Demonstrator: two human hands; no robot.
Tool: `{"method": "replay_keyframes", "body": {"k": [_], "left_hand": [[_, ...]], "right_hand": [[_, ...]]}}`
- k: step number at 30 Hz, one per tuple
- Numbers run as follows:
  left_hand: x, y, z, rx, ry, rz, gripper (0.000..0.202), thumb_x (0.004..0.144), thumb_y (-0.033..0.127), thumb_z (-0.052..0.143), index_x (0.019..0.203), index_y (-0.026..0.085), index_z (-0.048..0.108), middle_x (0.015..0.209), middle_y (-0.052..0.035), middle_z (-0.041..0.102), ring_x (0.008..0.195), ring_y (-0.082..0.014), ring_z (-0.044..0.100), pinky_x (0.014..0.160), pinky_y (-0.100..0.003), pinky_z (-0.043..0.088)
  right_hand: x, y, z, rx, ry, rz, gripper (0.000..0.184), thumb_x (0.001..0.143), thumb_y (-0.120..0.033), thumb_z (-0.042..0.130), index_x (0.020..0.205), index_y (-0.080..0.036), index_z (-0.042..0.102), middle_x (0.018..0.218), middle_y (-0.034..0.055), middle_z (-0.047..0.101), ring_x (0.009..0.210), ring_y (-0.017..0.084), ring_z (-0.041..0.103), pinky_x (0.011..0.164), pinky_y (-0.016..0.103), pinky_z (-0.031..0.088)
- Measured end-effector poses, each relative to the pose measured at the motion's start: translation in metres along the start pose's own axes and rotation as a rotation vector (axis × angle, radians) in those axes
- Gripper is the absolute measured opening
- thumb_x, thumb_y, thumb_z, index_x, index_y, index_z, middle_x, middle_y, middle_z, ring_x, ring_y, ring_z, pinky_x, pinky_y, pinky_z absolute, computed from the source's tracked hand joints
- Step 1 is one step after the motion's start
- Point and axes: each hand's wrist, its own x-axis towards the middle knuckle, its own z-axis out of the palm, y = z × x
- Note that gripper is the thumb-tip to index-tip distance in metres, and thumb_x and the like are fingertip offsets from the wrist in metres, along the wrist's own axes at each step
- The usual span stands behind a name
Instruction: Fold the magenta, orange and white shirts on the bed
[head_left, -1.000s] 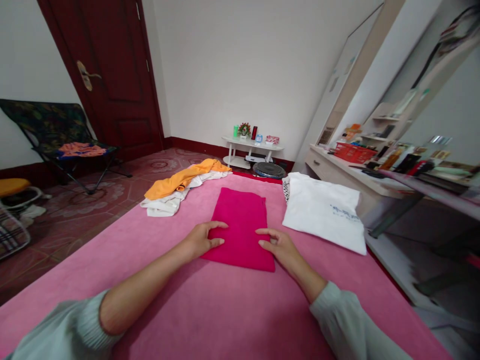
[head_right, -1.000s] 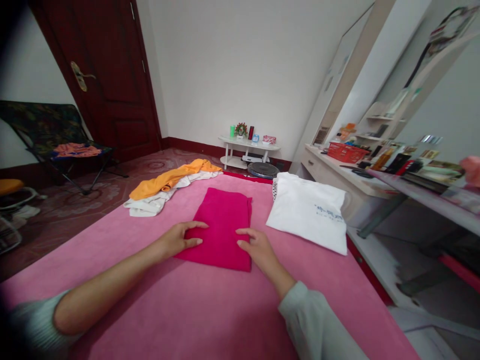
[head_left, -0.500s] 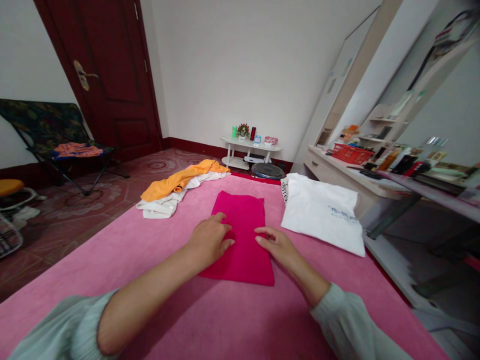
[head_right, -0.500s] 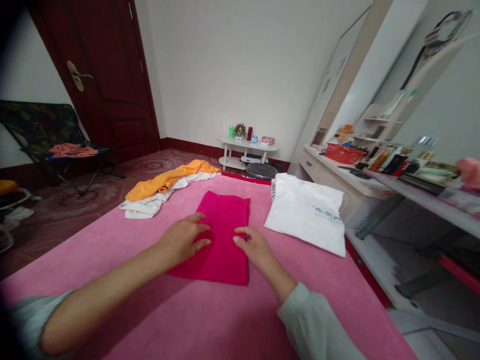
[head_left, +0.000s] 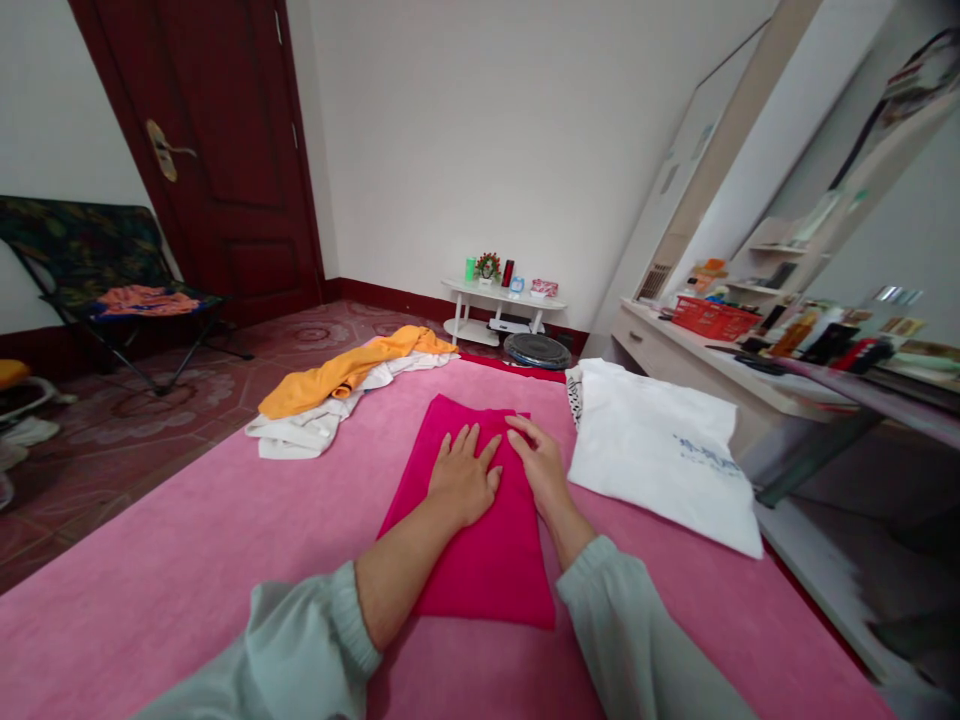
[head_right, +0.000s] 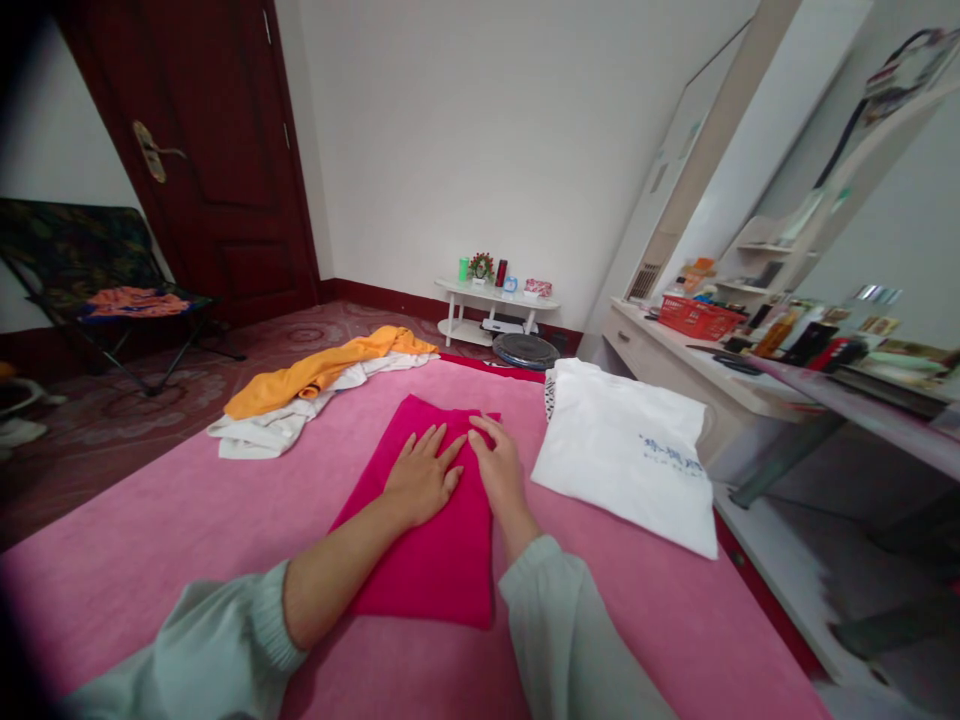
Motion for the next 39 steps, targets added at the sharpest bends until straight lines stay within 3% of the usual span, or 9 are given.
{"method": "replay_keyframes", "body": {"k": [4,8,11,14,23,26,31,36,39], "left_hand": [[0.000,0.002,-0.002,-0.010,0.002,-0.001,0.053,0.094,0.045,0.032,0.145,0.030,0.035,0.154,-0.0099,0.027,0.142,-0.0283,0.022,0.113,-0.052,0.017],[0.000,0.001,-0.003,-0.033,-0.004,-0.005,0.053,0.093,0.045,0.033,0.144,0.031,0.037,0.154,-0.0093,0.027,0.142,-0.0284,0.022,0.114,-0.052,0.017],[0.000,0.001,-0.004,-0.050,-0.007,-0.001,0.051,0.093,0.045,0.033,0.143,0.033,0.038,0.154,-0.0078,0.028,0.142,-0.0285,0.021,0.113,-0.053,0.016],[0.000,0.001,-0.003,-0.056,0.005,0.006,0.049,0.093,0.044,0.034,0.142,0.037,0.039,0.154,-0.0063,0.028,0.142,-0.0289,0.021,0.113,-0.054,0.016],[0.000,0.000,-0.002,-0.053,0.016,0.011,0.047,0.093,0.046,0.034,0.140,0.040,0.041,0.153,-0.0047,0.030,0.142,-0.0282,0.022,0.113,-0.053,0.016],[0.000,0.000,-0.003,-0.053,0.004,0.013,0.047,0.093,0.045,0.034,0.140,0.041,0.040,0.153,-0.0033,0.030,0.142,-0.0280,0.022,0.113,-0.054,0.017],[0.000,0.001,-0.003,-0.062,-0.001,0.025,0.047,0.094,0.044,0.033,0.140,0.042,0.040,0.154,-0.0022,0.028,0.142,-0.0284,0.021,0.112,-0.055,0.016],[0.002,0.000,-0.003,-0.087,-0.026,0.021,0.047,0.093,0.045,0.033,0.139,0.041,0.041,0.154,-0.0003,0.029,0.143,-0.0283,0.020,0.113,-0.054,0.015],[0.001,-0.002,-0.003,-0.095,-0.018,0.021,0.047,0.093,0.045,0.033,0.138,0.042,0.042,0.154,0.0001,0.028,0.143,-0.0281,0.018,0.113,-0.054,0.014]], "right_hand": [[0.019,0.006,-0.004,0.059,0.128,0.101,0.035,0.075,-0.039,0.058,0.101,-0.016,0.064,0.092,0.0073,0.071,0.083,0.020,0.065,0.075,0.032,0.051],[0.043,0.006,-0.015,-0.114,-0.071,0.184,0.040,0.075,-0.042,0.054,0.102,-0.015,0.063,0.075,0.0041,0.068,0.057,0.015,0.059,0.050,0.025,0.045],[0.063,0.002,-0.025,-0.231,-0.230,0.188,0.022,0.072,-0.034,0.055,0.074,-0.015,0.065,0.060,0.0018,0.063,0.049,0.012,0.054,0.046,0.022,0.041],[0.082,-0.002,-0.032,-0.334,-0.279,0.165,0.014,0.070,-0.023,0.056,0.059,-0.016,0.060,0.054,0.0010,0.061,0.048,0.011,0.054,0.047,0.020,0.040],[0.093,-0.006,-0.031,-0.616,-0.499,0.104,0.007,0.069,-0.015,0.060,0.062,-0.017,0.061,0.051,-0.0027,0.060,0.047,0.011,0.054,0.051,0.020,0.041],[0.098,-0.008,-0.030,-0.752,-0.443,0.053,0.013,0.074,-0.015,0.055,0.063,-0.017,0.061,0.055,-0.0003,0.062,0.057,0.012,0.058,0.057,0.021,0.041],[0.095,-0.004,-0.024,-0.970,-0.275,-0.020,0.011,0.080,-0.017,0.054,0.073,-0.018,0.062,0.081,0.0069,0.068,0.080,0.018,0.061,0.068,0.025,0.039],[0.077,0.007,-0.014,-1.080,-0.178,0.006,0.008,0.080,-0.017,0.056,0.080,-0.019,0.064,0.086,0.0105,0.069,0.082,0.021,0.063,0.068,0.027,0.040],[0.069,0.007,-0.016,-1.070,-0.027,0.029,0.015,0.083,-0.020,0.052,0.094,-0.017,0.062,0.094,0.0107,0.069,0.085,0.020,0.063,0.069,0.028,0.041]]}}
